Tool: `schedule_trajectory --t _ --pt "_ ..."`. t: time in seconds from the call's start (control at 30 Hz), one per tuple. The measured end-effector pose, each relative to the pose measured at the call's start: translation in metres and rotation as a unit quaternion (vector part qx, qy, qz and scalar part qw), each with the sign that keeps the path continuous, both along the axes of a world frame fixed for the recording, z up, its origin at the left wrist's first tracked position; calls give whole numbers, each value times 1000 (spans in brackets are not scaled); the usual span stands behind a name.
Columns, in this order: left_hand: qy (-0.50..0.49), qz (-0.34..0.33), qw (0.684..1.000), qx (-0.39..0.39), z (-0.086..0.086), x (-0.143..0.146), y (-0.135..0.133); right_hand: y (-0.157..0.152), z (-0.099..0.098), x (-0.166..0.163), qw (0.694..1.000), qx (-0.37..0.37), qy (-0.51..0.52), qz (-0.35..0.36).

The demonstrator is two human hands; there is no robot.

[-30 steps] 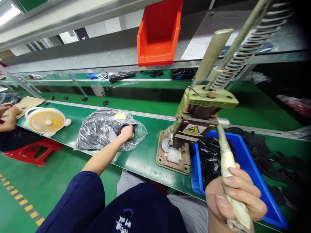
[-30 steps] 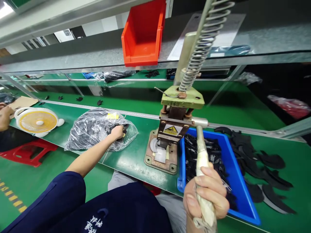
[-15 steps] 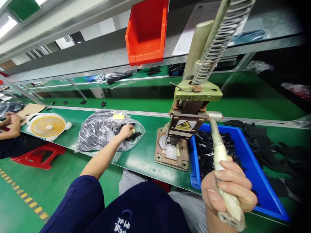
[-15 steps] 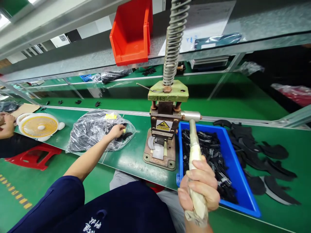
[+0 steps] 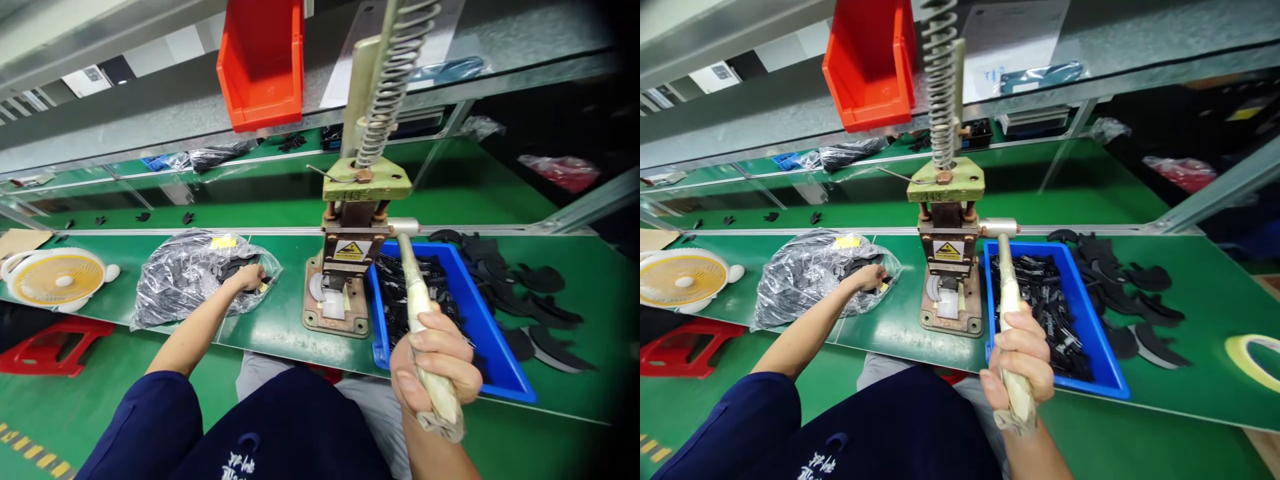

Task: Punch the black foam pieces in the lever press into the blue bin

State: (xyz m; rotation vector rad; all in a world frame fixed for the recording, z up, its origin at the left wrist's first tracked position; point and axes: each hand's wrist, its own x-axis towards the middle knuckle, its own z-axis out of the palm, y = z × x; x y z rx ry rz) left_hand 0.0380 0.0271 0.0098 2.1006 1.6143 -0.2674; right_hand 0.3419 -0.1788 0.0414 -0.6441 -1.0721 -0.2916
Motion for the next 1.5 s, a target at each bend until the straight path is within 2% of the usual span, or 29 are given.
schedule_trajectory --t 0.1,0.2,0.27,0.33,0.43,0.5,0.6,0.7,0.93,1.17,1.5 --pt "-16 -1 1000 -22 5 -6 0 -1 -1 0 1000 -9 -5 14" --pt "-118 91 989 -9 14 -7 1 0 -3 1 1000 -11 -8 19" --pt "-240 173 955 23 21 3 -1 1 -5 1 1000 -17 -5 18" --pt "-364 222 905 15 25 26 -11 0 -5 1 1000 -14 -4 15" --pt "-478 243 839 -92 23 76 -37 -5 -3 2 999 -35 -12 21" --pt "-503 241 819 -136 17 107 -54 -10 -2 4 997 -67 -25 39" --pt "-488 248 822 -155 9 137 -69 -16 -2 7 993 -87 -44 61" --pt "-463 256 835 -151 6 149 -70 -19 -3 9 992 -91 -47 70" --pt "-464 261 832 -154 8 151 -68 -20 -6 11 990 -108 -55 78" --pt "-464 266 829 -164 13 149 -66 -19 -6 13 990 -94 -70 75" --pt "-437 244 856 -129 4 154 -57 -17 -7 10 992 -86 -51 78"
